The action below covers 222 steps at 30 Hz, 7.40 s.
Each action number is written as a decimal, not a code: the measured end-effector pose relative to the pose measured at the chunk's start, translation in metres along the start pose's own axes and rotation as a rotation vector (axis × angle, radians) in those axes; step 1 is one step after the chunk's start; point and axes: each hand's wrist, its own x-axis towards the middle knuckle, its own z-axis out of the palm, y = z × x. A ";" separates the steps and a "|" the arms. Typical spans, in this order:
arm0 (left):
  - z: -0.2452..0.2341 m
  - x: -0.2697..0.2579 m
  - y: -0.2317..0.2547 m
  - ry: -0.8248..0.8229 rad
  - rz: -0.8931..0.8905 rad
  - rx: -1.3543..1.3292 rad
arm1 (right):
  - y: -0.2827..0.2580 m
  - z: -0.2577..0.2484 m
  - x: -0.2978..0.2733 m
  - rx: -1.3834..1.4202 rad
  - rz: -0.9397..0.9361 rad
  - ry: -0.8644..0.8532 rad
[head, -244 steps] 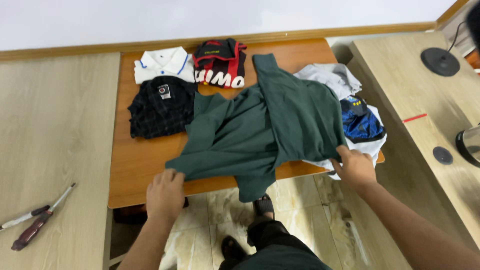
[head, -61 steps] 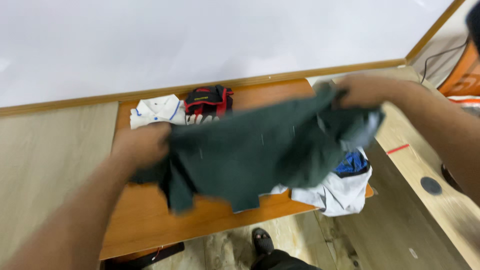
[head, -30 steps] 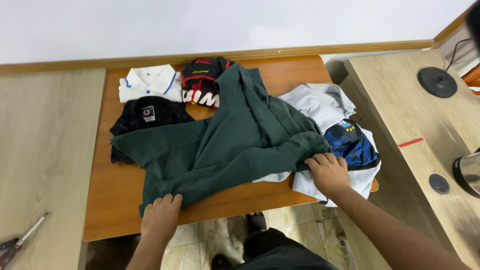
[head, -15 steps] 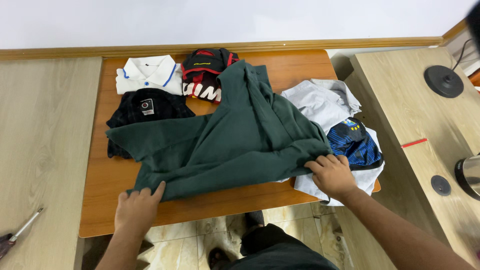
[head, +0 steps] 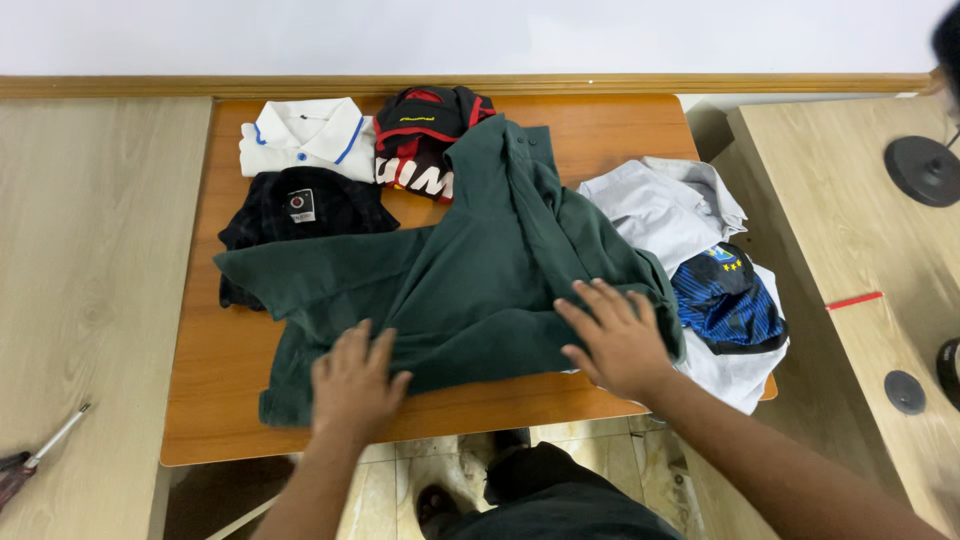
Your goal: The person folds a dark green shirt on a wooden table, aligning the collar and sleeves, then folds it into a compact rectangle. The person then picks up a blue and black striped garment and begins to fold it.
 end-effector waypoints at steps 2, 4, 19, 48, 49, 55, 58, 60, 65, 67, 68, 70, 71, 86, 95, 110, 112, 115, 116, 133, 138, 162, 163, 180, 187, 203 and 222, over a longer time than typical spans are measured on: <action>0.005 0.005 0.026 -0.086 0.113 0.033 | -0.010 0.013 0.005 -0.012 0.030 -0.258; 0.011 0.003 0.045 -0.169 0.177 0.029 | -0.012 0.023 0.006 -0.031 0.060 -0.486; 0.025 0.014 0.035 -0.339 -0.118 -0.006 | 0.002 0.007 0.052 0.097 0.111 -0.800; -0.013 0.035 0.038 -0.037 -0.348 -0.272 | 0.114 0.092 0.179 0.367 0.567 -0.586; -0.012 0.038 0.041 -0.010 -0.331 -0.284 | 0.112 0.089 0.176 0.401 0.559 -0.479; -0.018 0.069 0.067 0.202 -0.246 -0.507 | 0.089 0.060 0.155 0.684 0.370 0.142; -0.034 0.097 0.096 0.302 -0.154 -0.966 | 0.075 0.039 0.144 0.880 0.065 0.382; -0.048 0.111 0.116 0.181 -0.218 -1.437 | 0.059 0.023 0.128 0.841 -0.155 0.385; -0.074 0.128 0.140 -0.194 -0.522 -1.755 | 0.026 0.000 0.084 0.915 -0.465 -0.052; -0.072 0.128 0.143 -0.183 -0.465 -1.777 | 0.026 0.005 0.077 0.995 -0.217 -0.247; -0.069 0.127 0.143 -0.176 -0.439 -1.789 | 0.026 0.009 0.074 1.020 0.009 -0.337; -0.060 0.124 0.144 -0.142 -0.332 -1.761 | 0.028 0.021 0.072 1.170 0.366 -0.394; -0.056 0.122 0.145 -0.125 -0.281 -1.750 | 0.032 0.026 0.074 1.299 0.499 -0.357; -0.061 0.073 0.148 0.138 0.038 -1.414 | 0.002 -0.006 0.085 1.363 0.272 -0.020; -0.057 0.074 0.116 0.135 -0.156 -1.848 | -0.024 -0.012 0.082 1.250 0.474 -0.245; -0.044 0.058 0.086 0.172 -0.132 -1.313 | -0.060 -0.049 0.083 0.919 0.531 -0.263; -0.041 0.058 0.083 0.059 -0.102 -1.355 | -0.064 -0.048 0.082 0.944 0.557 -0.242; -0.032 0.059 0.081 -0.042 -0.050 -1.491 | -0.065 -0.043 0.078 1.017 0.504 -0.148; -0.029 0.060 0.080 -0.066 -0.031 -1.548 | -0.064 -0.042 0.077 1.057 0.426 -0.060; -0.023 0.055 0.062 -0.219 -0.241 -1.693 | -0.080 -0.018 0.075 1.150 0.628 0.107; -0.022 0.059 0.050 0.093 0.008 -1.818 | -0.073 -0.018 0.080 0.928 0.819 -0.003; 0.071 0.037 -0.070 -0.208 -0.663 -1.563 | -0.063 0.032 0.030 0.117 0.452 -0.419; 0.068 0.041 -0.068 -0.235 -0.586 -1.488 | -0.062 0.034 0.026 0.111 0.430 -0.396; 0.042 0.034 -0.080 -0.074 -0.491 -0.587 | -0.038 0.029 0.021 0.087 0.416 -0.127; 0.007 0.033 -0.056 0.436 -0.420 -0.622 | 0.005 0.032 0.047 0.073 0.442 0.191; -0.014 0.011 0.048 -0.447 0.064 -0.064 | 0.108 0.062 0.135 0.213 0.673 -0.528; -0.026 0.014 0.070 -0.470 -0.075 -0.078 | 0.129 0.104 0.140 0.756 0.740 0.010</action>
